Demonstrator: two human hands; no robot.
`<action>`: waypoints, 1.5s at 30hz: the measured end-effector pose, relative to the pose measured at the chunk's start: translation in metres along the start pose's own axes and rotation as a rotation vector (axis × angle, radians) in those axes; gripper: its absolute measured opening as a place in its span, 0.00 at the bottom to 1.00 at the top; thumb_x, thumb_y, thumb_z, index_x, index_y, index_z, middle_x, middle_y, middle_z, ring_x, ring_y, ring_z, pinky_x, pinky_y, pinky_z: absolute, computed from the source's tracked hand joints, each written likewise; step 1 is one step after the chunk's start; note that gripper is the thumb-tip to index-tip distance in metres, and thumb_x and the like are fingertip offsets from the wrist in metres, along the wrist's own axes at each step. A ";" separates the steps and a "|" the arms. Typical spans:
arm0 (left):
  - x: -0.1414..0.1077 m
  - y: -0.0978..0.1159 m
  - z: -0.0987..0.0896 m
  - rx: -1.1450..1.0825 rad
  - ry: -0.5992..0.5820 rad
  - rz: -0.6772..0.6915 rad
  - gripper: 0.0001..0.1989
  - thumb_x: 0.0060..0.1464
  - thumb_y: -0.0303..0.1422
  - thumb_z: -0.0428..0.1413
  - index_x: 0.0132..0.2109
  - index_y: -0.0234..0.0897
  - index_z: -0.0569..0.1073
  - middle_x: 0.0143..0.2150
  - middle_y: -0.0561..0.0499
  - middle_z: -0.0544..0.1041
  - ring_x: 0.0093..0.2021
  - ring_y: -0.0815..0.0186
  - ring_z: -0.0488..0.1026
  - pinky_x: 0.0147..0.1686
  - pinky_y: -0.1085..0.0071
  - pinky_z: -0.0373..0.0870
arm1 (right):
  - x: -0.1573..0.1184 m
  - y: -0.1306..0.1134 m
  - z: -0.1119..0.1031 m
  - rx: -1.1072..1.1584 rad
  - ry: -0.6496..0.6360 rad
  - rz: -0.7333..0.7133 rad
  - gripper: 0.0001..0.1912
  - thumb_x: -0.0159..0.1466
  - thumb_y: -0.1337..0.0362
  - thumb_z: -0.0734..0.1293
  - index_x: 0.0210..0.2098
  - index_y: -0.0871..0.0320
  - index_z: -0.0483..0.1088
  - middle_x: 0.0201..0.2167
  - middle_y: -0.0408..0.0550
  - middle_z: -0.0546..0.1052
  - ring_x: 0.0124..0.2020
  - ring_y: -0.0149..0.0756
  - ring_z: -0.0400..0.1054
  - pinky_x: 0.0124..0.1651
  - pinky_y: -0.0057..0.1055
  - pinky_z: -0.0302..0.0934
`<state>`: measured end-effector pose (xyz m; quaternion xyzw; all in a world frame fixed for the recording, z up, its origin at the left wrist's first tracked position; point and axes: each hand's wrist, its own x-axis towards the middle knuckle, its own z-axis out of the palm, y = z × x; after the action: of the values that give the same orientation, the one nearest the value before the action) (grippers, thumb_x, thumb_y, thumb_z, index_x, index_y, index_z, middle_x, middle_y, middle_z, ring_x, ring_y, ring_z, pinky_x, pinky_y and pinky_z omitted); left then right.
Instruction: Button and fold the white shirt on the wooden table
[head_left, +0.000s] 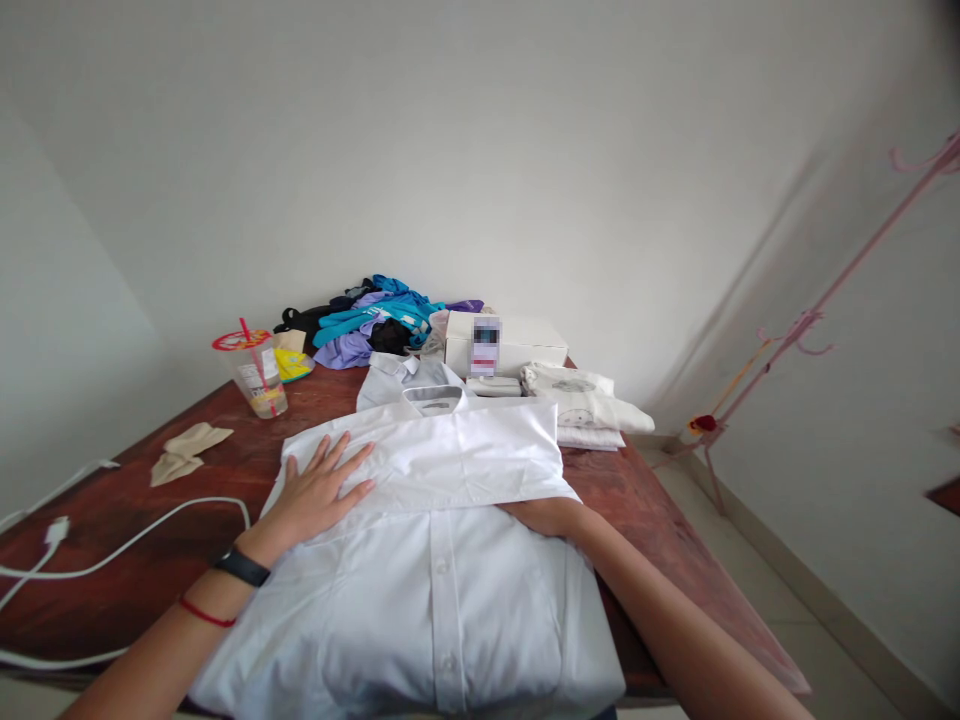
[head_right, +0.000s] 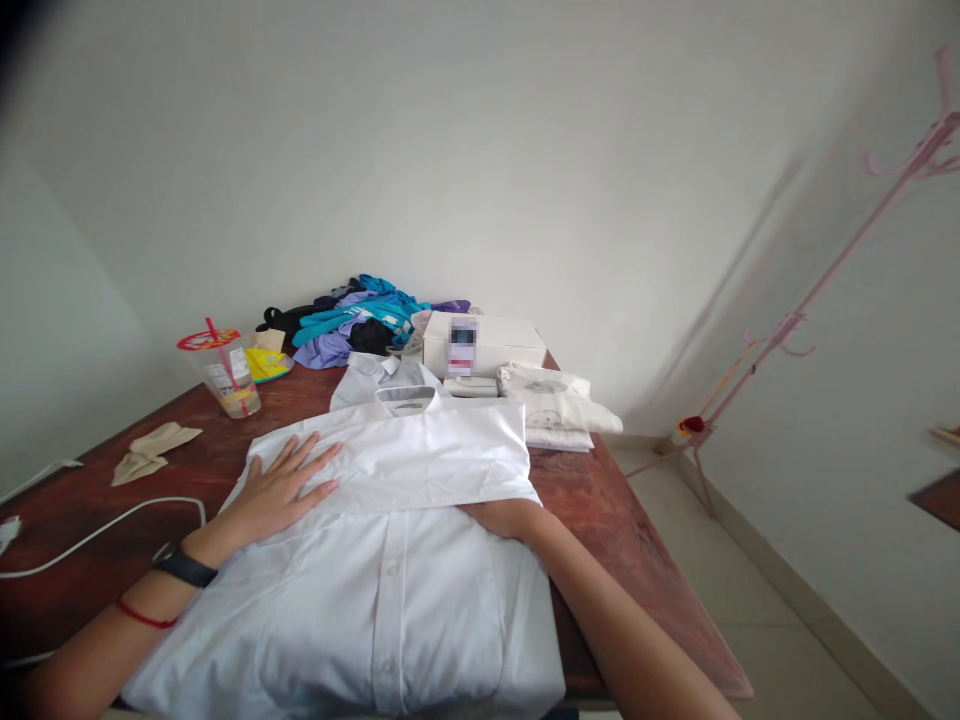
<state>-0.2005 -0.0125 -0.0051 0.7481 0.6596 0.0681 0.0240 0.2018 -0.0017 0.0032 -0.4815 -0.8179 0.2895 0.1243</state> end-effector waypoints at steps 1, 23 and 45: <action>0.000 0.001 -0.001 -0.004 -0.003 -0.002 0.32 0.66 0.54 0.45 0.73 0.57 0.55 0.78 0.46 0.44 0.76 0.37 0.39 0.61 0.23 0.40 | -0.001 -0.003 -0.001 0.010 0.003 -0.012 0.36 0.70 0.40 0.60 0.71 0.50 0.59 0.73 0.48 0.58 0.74 0.50 0.49 0.76 0.50 0.41; -0.022 0.039 -0.019 0.148 -0.065 -0.075 0.34 0.65 0.55 0.47 0.73 0.51 0.58 0.77 0.41 0.49 0.74 0.32 0.41 0.66 0.33 0.43 | -0.011 0.034 -0.072 -0.164 0.301 0.263 0.21 0.67 0.53 0.65 0.21 0.57 0.66 0.20 0.45 0.72 0.25 0.36 0.66 0.30 0.31 0.54; 0.048 0.127 0.035 -0.194 0.097 0.487 0.34 0.66 0.56 0.47 0.72 0.48 0.60 0.78 0.45 0.47 0.76 0.40 0.37 0.69 0.38 0.44 | 0.003 0.053 -0.055 0.618 0.199 0.336 0.17 0.60 0.52 0.73 0.39 0.61 0.78 0.36 0.51 0.83 0.37 0.43 0.76 0.37 0.33 0.69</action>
<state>-0.0651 0.0208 -0.0202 0.8749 0.4508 0.1706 0.0465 0.2648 0.0400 0.0151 -0.5746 -0.5851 0.4912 0.2936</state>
